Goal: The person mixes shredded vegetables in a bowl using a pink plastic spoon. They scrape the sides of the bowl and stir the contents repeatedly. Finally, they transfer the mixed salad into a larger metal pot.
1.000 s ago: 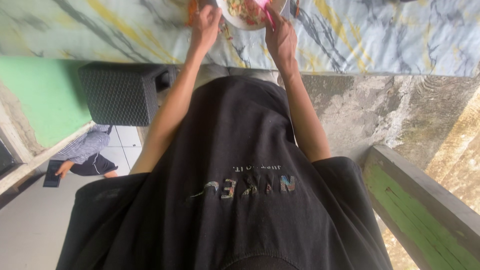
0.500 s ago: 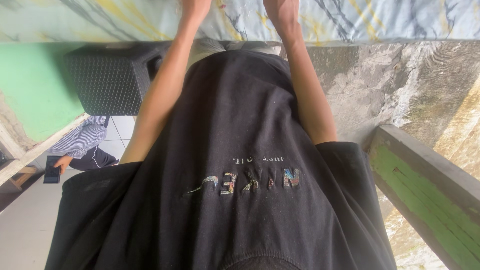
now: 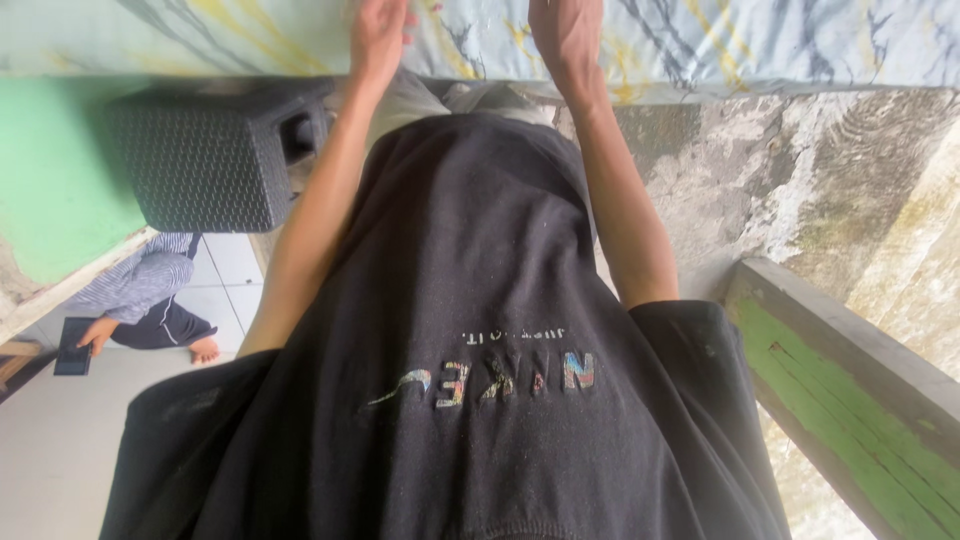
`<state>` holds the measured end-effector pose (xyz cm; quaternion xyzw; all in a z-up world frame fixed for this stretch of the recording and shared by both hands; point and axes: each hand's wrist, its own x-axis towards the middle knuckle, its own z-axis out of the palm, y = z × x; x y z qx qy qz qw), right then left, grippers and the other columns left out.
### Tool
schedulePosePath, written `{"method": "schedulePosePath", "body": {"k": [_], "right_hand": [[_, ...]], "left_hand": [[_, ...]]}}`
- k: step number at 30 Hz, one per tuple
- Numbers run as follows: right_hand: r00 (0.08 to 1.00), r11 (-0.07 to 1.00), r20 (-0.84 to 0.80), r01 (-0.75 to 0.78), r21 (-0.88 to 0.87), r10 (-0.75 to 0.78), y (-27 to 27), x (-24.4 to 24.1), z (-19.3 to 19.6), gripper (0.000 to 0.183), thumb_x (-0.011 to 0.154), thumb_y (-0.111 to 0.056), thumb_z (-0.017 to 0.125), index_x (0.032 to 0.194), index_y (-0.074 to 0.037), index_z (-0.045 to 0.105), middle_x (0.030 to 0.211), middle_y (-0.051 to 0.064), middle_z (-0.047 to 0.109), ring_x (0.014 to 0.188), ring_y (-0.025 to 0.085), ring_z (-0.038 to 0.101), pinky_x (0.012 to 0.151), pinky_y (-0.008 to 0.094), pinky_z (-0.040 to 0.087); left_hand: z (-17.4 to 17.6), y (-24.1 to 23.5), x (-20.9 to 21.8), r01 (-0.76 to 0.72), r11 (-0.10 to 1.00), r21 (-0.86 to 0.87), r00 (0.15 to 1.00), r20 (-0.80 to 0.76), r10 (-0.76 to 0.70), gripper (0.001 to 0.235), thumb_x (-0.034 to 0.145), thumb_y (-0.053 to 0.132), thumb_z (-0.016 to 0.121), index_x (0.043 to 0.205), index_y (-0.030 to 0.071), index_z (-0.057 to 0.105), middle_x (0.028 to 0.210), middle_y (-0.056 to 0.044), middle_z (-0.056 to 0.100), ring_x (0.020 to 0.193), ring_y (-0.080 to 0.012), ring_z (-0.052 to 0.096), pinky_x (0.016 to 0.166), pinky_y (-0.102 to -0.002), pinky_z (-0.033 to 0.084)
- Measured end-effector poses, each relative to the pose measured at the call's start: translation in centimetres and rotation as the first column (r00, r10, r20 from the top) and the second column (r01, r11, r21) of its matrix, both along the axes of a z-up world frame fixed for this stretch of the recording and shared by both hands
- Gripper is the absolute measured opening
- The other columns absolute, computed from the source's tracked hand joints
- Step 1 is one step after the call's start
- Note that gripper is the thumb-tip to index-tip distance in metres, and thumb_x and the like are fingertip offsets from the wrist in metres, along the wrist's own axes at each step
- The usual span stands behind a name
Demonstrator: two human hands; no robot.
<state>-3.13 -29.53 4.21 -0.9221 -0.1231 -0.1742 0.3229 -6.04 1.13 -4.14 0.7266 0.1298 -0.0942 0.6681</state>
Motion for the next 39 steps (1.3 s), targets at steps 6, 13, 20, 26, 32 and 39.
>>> {"method": "schedulePosePath", "body": {"k": [6,13,20,26,32,39], "right_hand": [[0.995,0.996,-0.096,0.037,0.087,-0.029,0.7,1.0,0.6,0.018,0.102,-0.014,0.066,0.092,-0.002,0.058,0.069,0.014,0.059,0.059,0.032,0.054,0.053,0.043,0.041],[0.924,0.940,-0.369,0.211,0.268,-0.103,0.0,1.2,-2.1,0.022,0.103,-0.012,0.063,0.088,0.001,0.053,0.067,0.015,0.051,0.057,0.029,0.042,0.057,0.043,0.037],[0.984,0.993,0.158,0.070,0.094,-0.085,1.0,0.5,0.1,0.019,0.110,-0.015,0.063,0.099,-0.002,0.054,0.075,0.014,0.058,0.062,0.028,0.052,0.058,0.040,0.044],[0.910,0.983,-0.413,0.114,0.147,-0.044,1.6,0.7,2.9,0.017,0.110,-0.017,0.056,0.111,-0.003,0.066,0.057,0.009,0.055,0.041,0.019,0.050,0.042,0.037,0.033],[0.958,0.976,-0.284,0.107,0.191,-0.050,1.6,0.3,3.9,0.021,0.111,-0.021,0.057,0.121,-0.005,0.066,0.057,0.012,0.050,0.044,0.020,0.039,0.045,0.038,0.028],[0.899,0.939,-0.437,0.172,0.299,-0.025,1.9,-0.1,3.5,0.025,0.111,-0.023,0.056,0.127,-0.006,0.066,0.059,0.012,0.052,0.048,0.018,0.037,0.045,0.039,0.029]], "left_hand": [[3.7,0.3,-1.6,0.027,1.000,-0.014,0.992,-0.126,-0.028,0.023,0.109,0.023,0.056,0.124,0.007,0.064,0.100,-0.005,0.076,0.073,-0.0090,0.067,0.060,-0.022,0.053],[4.8,-0.4,-2.1,0.076,0.997,-0.007,0.991,-0.114,-0.076,0.023,0.109,0.020,0.053,0.125,0.008,0.064,0.101,-0.005,0.076,0.077,-0.0092,0.068,0.064,-0.023,0.056],[5.6,-0.8,-2.8,0.092,0.996,-0.001,0.988,-0.127,-0.092,0.021,0.110,0.016,0.052,0.125,0.007,0.063,0.101,-0.005,0.075,0.077,-0.0101,0.068,0.065,-0.023,0.055],[5.7,-0.5,-3.4,0.127,0.991,-0.033,0.984,-0.122,-0.130,0.019,0.104,0.003,0.047,0.115,0.007,0.062,0.100,-0.004,0.074,0.078,-0.0100,0.068,0.067,-0.024,0.055],[5.7,0.8,-4.9,0.218,0.976,-0.004,0.967,-0.131,-0.216,0.019,0.094,-0.003,0.043,0.091,0.005,0.061,0.079,-0.002,0.062,0.072,-0.0103,0.061,0.066,-0.026,0.051],[6.0,2.4,-6.4,0.281,0.933,0.226,0.941,-0.254,-0.222,0.020,0.098,0.008,0.052,0.083,0.004,0.063,0.075,-0.001,0.062,0.070,-0.0092,0.059,0.067,-0.027,0.050]]}}
